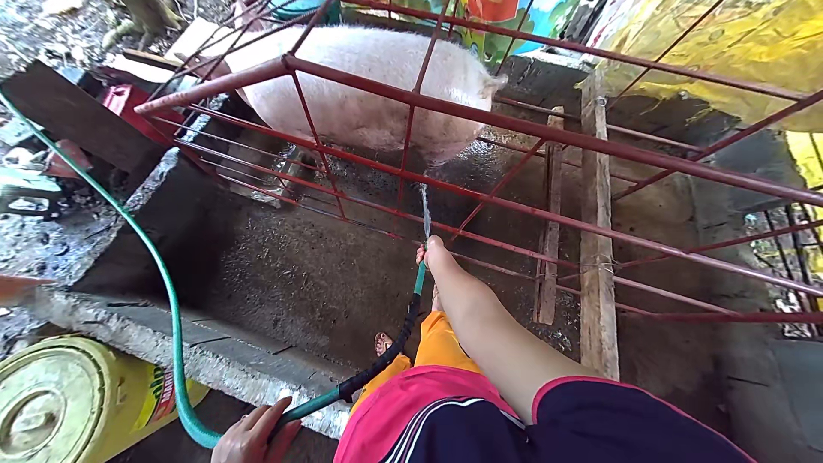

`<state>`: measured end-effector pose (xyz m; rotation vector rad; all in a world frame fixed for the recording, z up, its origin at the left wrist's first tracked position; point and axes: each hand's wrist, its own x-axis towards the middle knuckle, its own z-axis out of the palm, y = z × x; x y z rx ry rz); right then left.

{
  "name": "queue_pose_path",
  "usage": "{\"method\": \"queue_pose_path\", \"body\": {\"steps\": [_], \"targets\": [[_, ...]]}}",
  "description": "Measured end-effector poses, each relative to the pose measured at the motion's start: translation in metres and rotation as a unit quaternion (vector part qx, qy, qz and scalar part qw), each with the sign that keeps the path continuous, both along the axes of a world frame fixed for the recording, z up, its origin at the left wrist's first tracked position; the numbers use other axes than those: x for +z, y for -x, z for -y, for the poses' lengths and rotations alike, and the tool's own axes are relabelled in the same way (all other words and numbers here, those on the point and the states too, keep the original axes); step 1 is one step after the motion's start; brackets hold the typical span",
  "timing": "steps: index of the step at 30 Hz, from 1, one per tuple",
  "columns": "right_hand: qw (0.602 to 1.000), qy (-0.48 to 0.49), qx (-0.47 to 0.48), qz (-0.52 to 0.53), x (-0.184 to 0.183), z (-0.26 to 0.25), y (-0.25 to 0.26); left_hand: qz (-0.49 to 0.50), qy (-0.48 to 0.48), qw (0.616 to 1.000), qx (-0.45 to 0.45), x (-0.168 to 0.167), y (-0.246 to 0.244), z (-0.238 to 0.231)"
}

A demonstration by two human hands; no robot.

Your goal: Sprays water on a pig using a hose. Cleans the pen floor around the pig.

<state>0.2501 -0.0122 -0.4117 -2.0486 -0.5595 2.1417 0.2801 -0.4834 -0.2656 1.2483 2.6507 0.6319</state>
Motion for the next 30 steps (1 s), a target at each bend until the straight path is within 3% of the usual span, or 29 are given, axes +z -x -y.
{"method": "queue_pose_path", "body": {"steps": [11,30], "targets": [[0.999,0.016,-0.031,-0.021,0.005,-0.002,0.002,-0.014,-0.017,1.0,-0.008,0.02,0.003,-0.012],[1.0,0.007,0.005,-0.024,0.015,-0.015,0.005,-0.008,-0.016,1.0,-0.019,0.028,0.006,-0.03]]}}
